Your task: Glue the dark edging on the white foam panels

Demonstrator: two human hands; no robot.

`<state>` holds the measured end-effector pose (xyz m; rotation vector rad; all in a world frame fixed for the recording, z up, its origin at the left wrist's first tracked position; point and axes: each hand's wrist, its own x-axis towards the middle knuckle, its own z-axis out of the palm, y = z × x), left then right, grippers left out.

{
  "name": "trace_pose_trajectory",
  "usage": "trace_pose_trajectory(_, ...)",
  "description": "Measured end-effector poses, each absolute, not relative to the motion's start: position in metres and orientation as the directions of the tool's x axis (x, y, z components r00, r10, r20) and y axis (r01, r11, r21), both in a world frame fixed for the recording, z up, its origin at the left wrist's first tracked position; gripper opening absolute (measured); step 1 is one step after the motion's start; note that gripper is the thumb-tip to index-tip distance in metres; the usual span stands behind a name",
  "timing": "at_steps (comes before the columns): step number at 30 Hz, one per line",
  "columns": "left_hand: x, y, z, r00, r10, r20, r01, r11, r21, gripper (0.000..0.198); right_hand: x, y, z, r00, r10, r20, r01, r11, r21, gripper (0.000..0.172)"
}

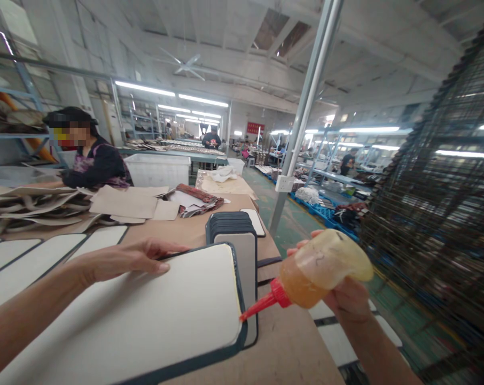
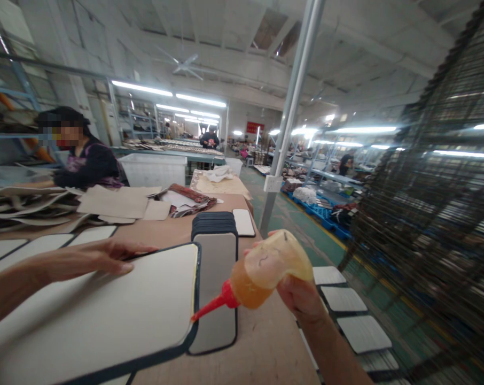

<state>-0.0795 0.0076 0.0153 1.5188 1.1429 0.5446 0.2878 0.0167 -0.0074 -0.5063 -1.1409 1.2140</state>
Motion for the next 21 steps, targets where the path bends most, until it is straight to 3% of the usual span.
trace_pose_trajectory(6,-0.085,0.007,0.010,0.399,0.887,-0.231,0.342,0.090,0.936,0.041,0.294,0.012,-0.016,-0.103,0.920,0.379,-0.467,0.292,-0.835,0.067)
trace_pose_trajectory(14,-0.097,0.010,-0.005,0.392,0.894,-0.215,0.199,0.146,0.969,0.048,0.288,0.001,-0.021,-0.045,0.905,0.423,-0.446,0.360,-0.819,0.062)
trace_pose_trajectory(21,-0.107,0.013,-0.020,0.322,0.918,-0.231,0.183,0.179,0.967,0.057,0.281,-0.005,-0.034,0.101,0.880,0.465,-0.465,0.454,-0.759,0.065)
